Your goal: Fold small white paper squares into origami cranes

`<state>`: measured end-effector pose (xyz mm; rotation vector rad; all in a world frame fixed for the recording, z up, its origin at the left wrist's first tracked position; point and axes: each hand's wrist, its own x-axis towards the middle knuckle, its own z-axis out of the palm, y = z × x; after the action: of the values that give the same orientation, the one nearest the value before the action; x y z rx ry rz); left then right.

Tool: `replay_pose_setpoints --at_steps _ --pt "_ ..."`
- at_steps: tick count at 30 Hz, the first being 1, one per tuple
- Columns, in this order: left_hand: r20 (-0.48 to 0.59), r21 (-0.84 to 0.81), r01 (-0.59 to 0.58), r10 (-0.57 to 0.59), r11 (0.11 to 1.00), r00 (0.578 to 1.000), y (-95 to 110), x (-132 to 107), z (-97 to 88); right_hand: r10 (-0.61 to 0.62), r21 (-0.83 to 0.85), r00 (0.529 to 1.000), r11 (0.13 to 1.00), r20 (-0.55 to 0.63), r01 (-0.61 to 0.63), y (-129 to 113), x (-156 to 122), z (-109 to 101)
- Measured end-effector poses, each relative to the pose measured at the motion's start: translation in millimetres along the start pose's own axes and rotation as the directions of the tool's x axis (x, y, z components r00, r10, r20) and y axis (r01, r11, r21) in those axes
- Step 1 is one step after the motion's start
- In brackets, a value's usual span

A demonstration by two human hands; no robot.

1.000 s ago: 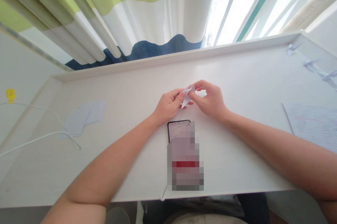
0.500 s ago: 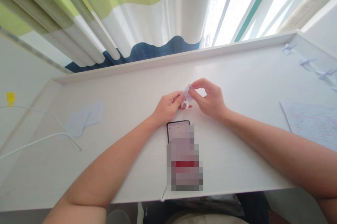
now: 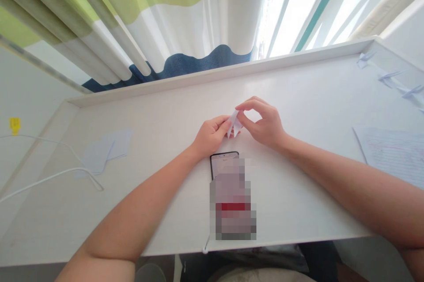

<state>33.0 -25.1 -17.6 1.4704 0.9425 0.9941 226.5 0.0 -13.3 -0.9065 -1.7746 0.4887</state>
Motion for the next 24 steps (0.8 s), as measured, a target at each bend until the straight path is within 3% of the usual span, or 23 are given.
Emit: replay_pose_setpoints --at_steps 10,15,20,24 --pt "-0.005 0.009 0.053 -0.053 0.999 0.999 4.8 -1.1 -1.5 0.13 0.029 0.991 0.991 -0.022 -0.129 -0.7 -1.3 0.0" --pt "-0.029 0.054 0.002 -0.001 0.999 1.0 5.7 -1.5 -0.7 0.118 0.05 0.993 0.992 0.023 -0.119 -1.1 0.4 0.0" --pt "-0.039 0.052 -0.014 0.016 0.999 0.999 2.7 -0.5 1.0 0.19 0.096 0.982 0.978 -0.014 -0.188 1.7 1.3 1.0" --pt "-0.03 0.053 0.018 -0.017 0.998 0.999 1.0 -1.1 0.7 0.227 0.106 0.973 0.967 0.044 -0.231 0.4 1.4 -0.1"
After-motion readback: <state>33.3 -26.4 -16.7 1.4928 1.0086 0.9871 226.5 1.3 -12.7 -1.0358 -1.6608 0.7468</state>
